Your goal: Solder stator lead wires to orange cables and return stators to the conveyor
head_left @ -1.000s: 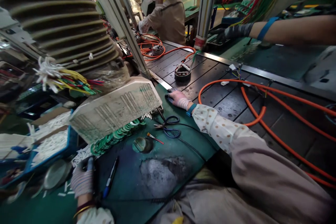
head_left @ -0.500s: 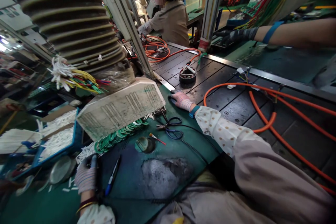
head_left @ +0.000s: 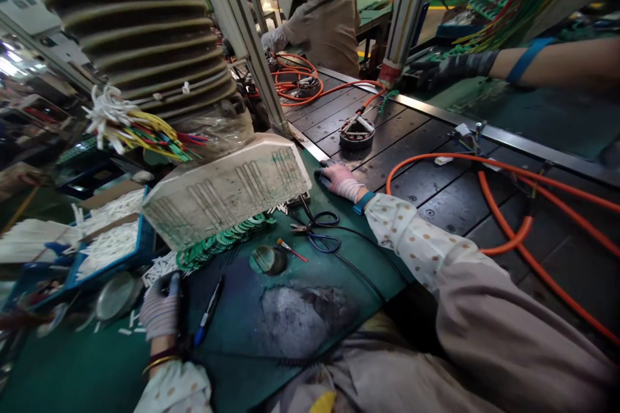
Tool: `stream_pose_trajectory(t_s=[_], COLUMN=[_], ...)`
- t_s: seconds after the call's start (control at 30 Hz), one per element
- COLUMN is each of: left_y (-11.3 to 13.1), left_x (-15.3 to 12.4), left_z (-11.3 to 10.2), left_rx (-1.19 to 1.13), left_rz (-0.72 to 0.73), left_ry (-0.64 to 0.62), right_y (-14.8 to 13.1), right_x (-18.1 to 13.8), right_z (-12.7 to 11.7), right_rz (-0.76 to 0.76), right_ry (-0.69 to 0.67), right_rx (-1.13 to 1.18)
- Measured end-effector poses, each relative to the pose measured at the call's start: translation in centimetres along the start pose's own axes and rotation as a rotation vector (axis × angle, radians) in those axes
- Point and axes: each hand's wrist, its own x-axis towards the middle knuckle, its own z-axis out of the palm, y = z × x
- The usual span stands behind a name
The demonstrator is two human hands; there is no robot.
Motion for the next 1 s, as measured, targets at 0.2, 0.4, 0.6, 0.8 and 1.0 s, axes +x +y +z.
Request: stream_pose_trajectory(t_s=[0.2,0.4,0.6,0.8,1.0], left_y=[-0.8,-0.8,-0.7,-0.4,-0.2], left_x=[0.5,1.0,0.9,0.7,0.6], left_z=[0.7,0.8,0.6,0.5,0.5], left_rx=[0.033,0.066,0.083,0.094,0.106], left_rz=[-0.059,-0.094,-0.087,-0.085,-0.09], left_ry=[0.022,-0.001,-0.021,-0.015,-0.007], right_y=[-0.2,-0.4,-0.7,-0.7,-0.4], right_x=[-0.1,-0.4,-0.6,-0.6,-0.6], right_z=[-0.1,-0.6,-1.0,-0.9,-0.8], right_rz=[0.017,0.022,0.031,0.026,0.019], right_ry=[-0.022,-0.027,-0.029,-0.025,-0.023], right_rx=[-0.016,-0.016,-0.009,-0.009,-0.007])
